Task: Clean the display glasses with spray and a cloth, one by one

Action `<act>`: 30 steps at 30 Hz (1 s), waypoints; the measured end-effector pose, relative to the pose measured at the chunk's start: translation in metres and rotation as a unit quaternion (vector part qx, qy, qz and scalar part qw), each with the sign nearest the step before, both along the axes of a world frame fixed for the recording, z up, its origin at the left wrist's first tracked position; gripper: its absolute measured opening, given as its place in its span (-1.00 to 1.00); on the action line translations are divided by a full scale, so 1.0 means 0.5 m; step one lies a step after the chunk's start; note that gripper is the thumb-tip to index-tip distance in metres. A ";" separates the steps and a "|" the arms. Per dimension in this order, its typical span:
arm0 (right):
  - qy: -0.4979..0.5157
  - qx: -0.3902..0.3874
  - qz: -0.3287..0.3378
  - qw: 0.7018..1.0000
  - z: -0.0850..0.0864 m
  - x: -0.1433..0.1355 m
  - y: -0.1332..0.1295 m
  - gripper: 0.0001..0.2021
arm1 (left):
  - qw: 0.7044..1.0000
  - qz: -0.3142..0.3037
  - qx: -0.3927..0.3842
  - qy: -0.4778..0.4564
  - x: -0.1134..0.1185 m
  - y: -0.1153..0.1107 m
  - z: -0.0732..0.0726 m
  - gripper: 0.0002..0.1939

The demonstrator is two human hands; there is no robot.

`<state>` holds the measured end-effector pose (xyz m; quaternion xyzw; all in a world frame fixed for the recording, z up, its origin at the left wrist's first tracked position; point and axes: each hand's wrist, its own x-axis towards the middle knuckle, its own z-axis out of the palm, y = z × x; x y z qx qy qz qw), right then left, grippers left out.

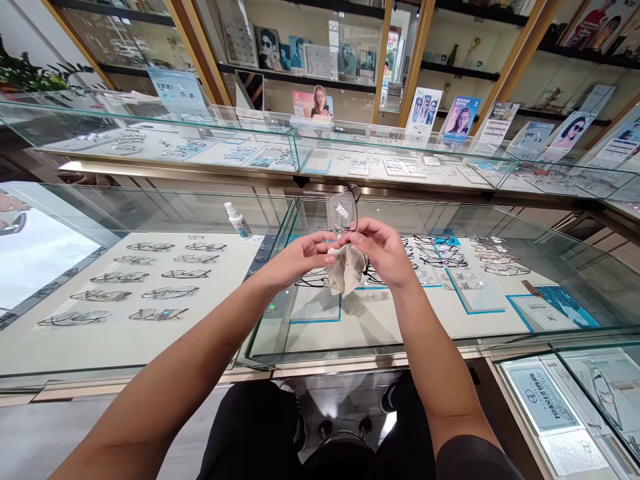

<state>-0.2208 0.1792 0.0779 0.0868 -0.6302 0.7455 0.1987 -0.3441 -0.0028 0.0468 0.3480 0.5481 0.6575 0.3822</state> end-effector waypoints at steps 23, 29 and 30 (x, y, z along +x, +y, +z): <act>0.008 -0.085 -0.031 0.996 0.003 -0.013 0.032 -0.65 | 0.998 0.029 -0.043 0.031 -0.003 0.002 0.000 -0.37; -0.001 -0.112 -0.028 0.993 -0.007 -0.024 0.045 -0.66 | 0.997 0.023 -0.033 0.063 -0.019 -0.018 0.022 -0.39; -0.005 -0.111 -0.029 0.993 -0.008 -0.026 0.046 -0.65 | 0.997 0.033 -0.025 0.062 -0.021 -0.018 0.022 -0.39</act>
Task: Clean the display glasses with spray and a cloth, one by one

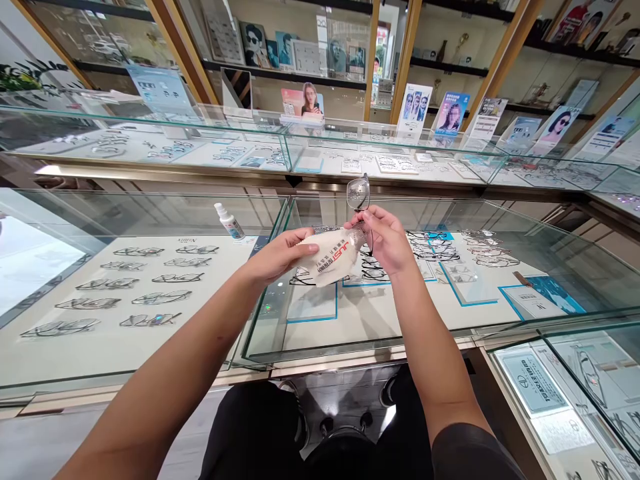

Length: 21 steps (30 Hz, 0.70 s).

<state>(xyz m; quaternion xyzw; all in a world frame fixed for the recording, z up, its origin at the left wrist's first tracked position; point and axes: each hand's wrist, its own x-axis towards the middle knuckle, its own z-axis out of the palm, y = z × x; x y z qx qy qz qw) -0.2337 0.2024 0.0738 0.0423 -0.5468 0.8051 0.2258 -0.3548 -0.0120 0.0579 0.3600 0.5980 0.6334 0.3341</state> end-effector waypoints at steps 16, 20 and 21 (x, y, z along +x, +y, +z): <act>-0.012 0.011 -0.012 1.000 -0.002 -0.003 0.003 -0.67 | 0.935 0.198 0.046 0.292 -0.015 -0.005 0.002 -0.65; -0.008 0.017 -0.025 1.000 -0.001 -0.002 0.001 -0.67 | 0.925 0.237 0.022 0.296 -0.018 -0.007 -0.002 -0.66; -0.007 0.021 -0.029 0.999 -0.002 -0.002 0.001 -0.67 | 0.925 0.242 0.012 0.292 -0.019 -0.006 -0.004 -0.65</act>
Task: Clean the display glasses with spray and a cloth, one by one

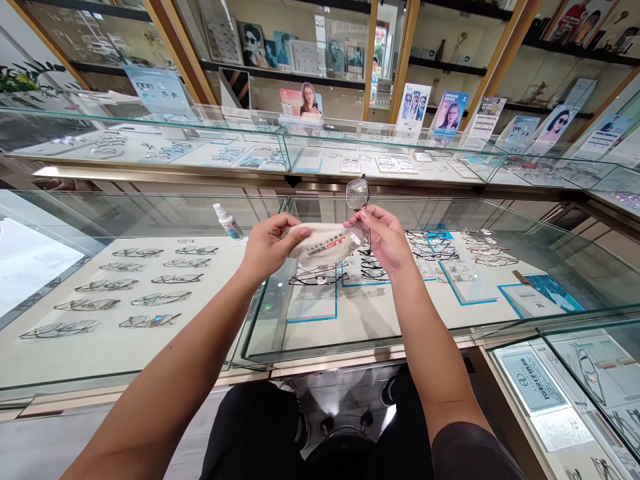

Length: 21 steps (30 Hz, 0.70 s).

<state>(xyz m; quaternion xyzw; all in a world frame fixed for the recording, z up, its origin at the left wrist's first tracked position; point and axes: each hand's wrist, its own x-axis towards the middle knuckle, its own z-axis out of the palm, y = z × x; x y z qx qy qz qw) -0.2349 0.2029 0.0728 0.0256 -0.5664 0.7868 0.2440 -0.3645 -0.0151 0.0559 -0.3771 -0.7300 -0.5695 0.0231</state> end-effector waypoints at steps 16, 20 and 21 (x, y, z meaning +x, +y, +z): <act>0.021 -0.020 -0.039 0.999 -0.012 -0.010 0.021 -0.66 | 0.889 -0.204 0.066 -0.405 -0.028 0.004 -0.016 -0.62; 0.016 -0.029 -0.055 0.998 -0.014 -0.013 0.010 -0.70 | 0.836 -0.219 0.104 -0.493 -0.026 0.015 -0.025 -0.62; 0.014 -0.035 -0.061 0.997 -0.015 -0.015 0.008 -0.70 | 0.824 -0.227 0.096 -0.510 -0.026 0.017 -0.028 -0.60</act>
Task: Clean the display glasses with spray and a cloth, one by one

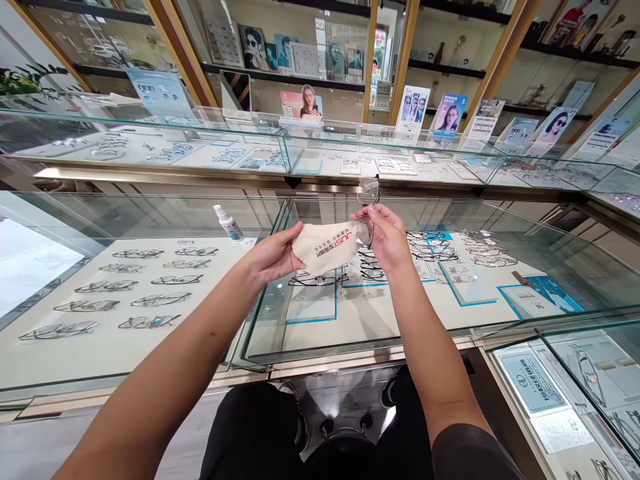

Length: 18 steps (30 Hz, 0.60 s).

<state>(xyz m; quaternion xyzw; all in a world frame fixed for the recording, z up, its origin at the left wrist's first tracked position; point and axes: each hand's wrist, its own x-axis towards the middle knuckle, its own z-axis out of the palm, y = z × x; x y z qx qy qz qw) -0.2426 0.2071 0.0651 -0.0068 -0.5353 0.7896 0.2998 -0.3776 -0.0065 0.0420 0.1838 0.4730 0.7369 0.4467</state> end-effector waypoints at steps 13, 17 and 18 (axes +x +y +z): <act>-0.038 -0.003 0.020 0.999 -0.010 -0.009 -0.003 -0.65 | 0.999 0.037 0.009 0.018 0.004 -0.008 0.005 -0.71; -0.042 0.096 0.033 0.994 -0.007 0.006 -0.024 -0.70 | 0.992 0.120 0.013 -0.037 0.007 -0.010 0.029 -0.73; -0.046 0.119 0.047 0.991 -0.007 0.009 -0.032 -0.71 | 0.991 0.127 0.021 -0.043 0.009 -0.011 0.034 -0.74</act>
